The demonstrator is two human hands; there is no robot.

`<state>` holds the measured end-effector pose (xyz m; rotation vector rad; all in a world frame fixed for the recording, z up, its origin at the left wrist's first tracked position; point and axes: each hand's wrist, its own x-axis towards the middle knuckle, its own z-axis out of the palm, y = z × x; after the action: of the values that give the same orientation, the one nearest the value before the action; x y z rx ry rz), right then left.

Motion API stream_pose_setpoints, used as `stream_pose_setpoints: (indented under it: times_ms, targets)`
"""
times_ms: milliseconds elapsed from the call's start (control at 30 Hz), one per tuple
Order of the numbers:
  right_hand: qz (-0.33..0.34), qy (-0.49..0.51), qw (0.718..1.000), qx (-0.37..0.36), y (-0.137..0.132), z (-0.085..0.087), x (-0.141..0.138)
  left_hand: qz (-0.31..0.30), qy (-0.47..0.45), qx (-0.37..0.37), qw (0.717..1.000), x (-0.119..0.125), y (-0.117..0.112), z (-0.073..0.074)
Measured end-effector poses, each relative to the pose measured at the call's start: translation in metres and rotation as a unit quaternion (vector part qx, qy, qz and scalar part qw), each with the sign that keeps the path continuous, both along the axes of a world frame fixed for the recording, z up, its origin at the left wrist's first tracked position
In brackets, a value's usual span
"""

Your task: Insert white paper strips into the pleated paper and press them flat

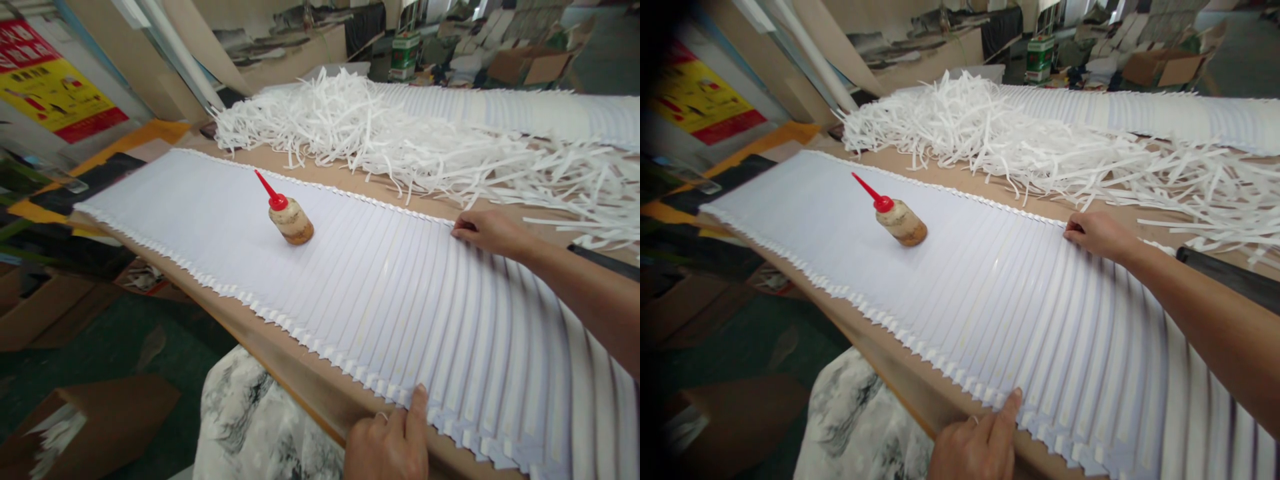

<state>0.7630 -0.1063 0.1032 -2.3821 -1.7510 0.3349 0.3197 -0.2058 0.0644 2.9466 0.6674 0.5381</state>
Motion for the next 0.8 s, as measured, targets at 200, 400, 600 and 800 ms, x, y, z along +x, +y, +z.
stream_pose_setpoints:
  times_ms: [200,400,600,800]
  targets:
    - [-0.032,-0.057,0.997,0.035,0.002,-0.004,0.011,0.005,0.001,0.001,1.0,0.001,-0.001,-0.001]
    - [-0.088,-0.079,0.988,0.096,0.014,0.008,0.029,0.01,-0.009,0.011,1.0,0.0,-0.003,-0.005]
    - [-0.126,-0.046,0.984,0.117,0.022,0.013,0.033,0.014,-0.087,0.004,0.996,0.001,-0.004,0.005]
    - [-0.156,0.014,0.978,0.134,-0.059,0.033,-0.004,0.0,-0.194,-0.161,0.968,0.007,-0.014,0.008]
